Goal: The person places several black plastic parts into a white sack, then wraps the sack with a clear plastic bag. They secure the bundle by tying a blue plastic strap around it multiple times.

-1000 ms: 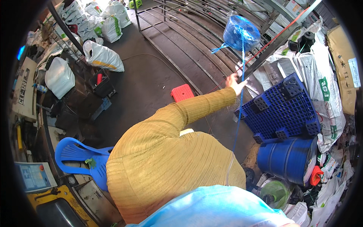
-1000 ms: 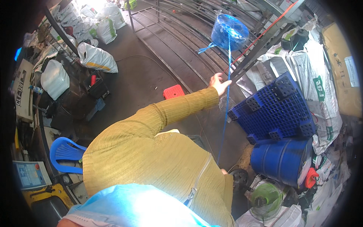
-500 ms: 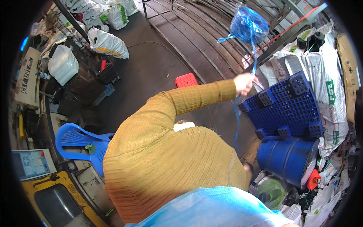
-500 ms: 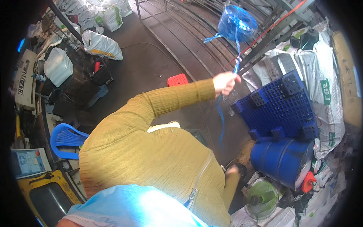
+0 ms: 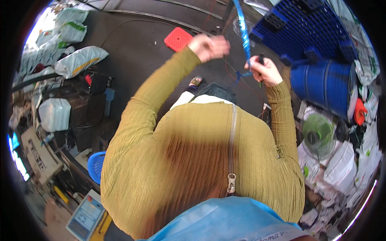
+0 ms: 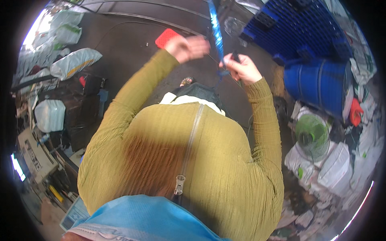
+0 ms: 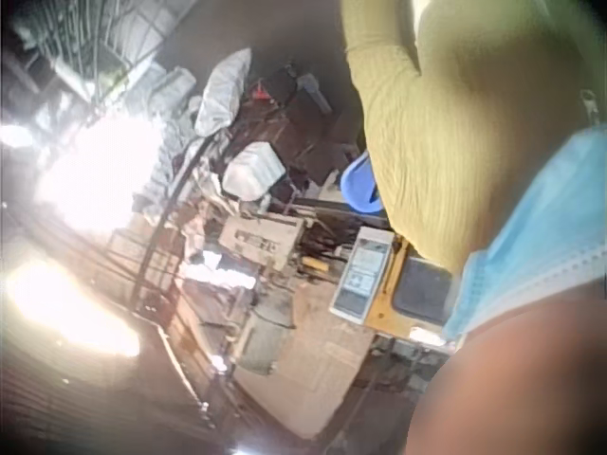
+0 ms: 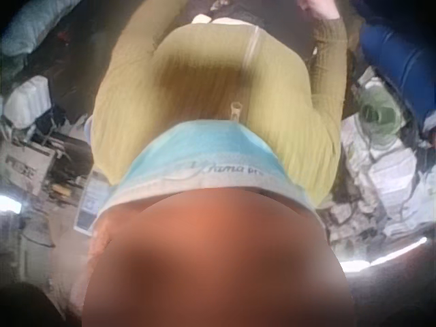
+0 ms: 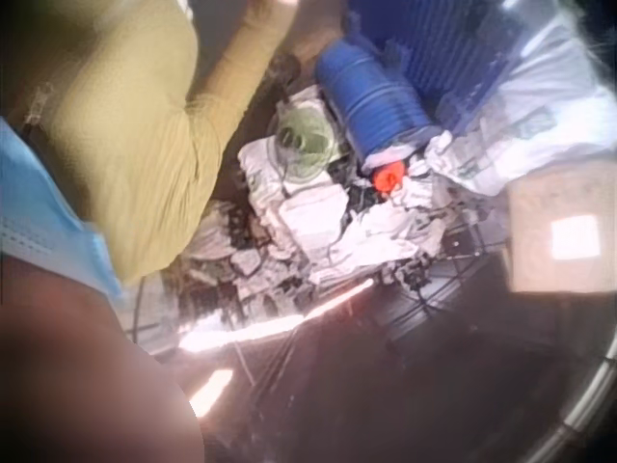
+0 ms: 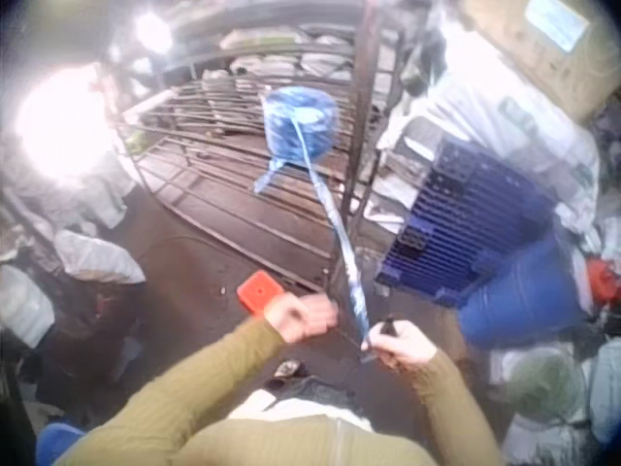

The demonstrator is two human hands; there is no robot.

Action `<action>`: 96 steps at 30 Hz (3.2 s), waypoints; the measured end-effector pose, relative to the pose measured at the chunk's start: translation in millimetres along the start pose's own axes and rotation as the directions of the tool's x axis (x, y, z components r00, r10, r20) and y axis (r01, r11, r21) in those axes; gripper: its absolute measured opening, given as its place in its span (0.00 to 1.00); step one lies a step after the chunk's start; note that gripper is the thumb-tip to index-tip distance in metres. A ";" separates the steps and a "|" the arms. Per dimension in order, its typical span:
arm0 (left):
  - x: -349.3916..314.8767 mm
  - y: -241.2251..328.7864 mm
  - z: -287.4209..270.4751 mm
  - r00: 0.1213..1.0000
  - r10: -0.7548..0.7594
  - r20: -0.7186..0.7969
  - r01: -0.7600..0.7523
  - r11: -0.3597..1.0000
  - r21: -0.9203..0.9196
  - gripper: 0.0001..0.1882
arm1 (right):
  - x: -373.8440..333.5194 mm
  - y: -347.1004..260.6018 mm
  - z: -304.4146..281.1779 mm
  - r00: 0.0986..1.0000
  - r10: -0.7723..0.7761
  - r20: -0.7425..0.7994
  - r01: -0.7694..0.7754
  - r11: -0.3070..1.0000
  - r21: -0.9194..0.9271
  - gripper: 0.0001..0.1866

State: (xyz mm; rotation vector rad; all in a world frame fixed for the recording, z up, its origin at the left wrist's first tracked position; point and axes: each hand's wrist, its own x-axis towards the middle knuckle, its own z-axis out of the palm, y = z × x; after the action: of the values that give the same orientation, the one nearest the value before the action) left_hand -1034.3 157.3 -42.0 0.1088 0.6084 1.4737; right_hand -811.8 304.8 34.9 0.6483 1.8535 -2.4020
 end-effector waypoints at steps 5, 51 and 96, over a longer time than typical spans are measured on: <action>68.6 101.6 67.8 0.955 0.193 0.225 -0.156 0.973 -0.171 0.37 | -14.6 82.4 -29.1 0.966 0.253 0.061 -0.222 0.924 -0.312 0.08; -118.3 51.5 104.7 0.845 0.535 -0.009 -0.434 0.694 0.574 0.14 | 71.3 -120.3 122.1 0.333 -0.841 0.426 0.304 -0.332 -0.893 0.23; -29.7 -111.2 179.1 0.588 -0.385 0.711 -0.680 0.241 0.692 0.05 | -319.9 203.4 229.0 -0.357 0.034 -0.934 0.292 0.953 -0.077 0.12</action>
State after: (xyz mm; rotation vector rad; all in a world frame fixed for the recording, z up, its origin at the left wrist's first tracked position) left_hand -854.4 168.0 71.3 1.8996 0.6528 0.7934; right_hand -531.9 -37.1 5.0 3.6945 1.6061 -1.7572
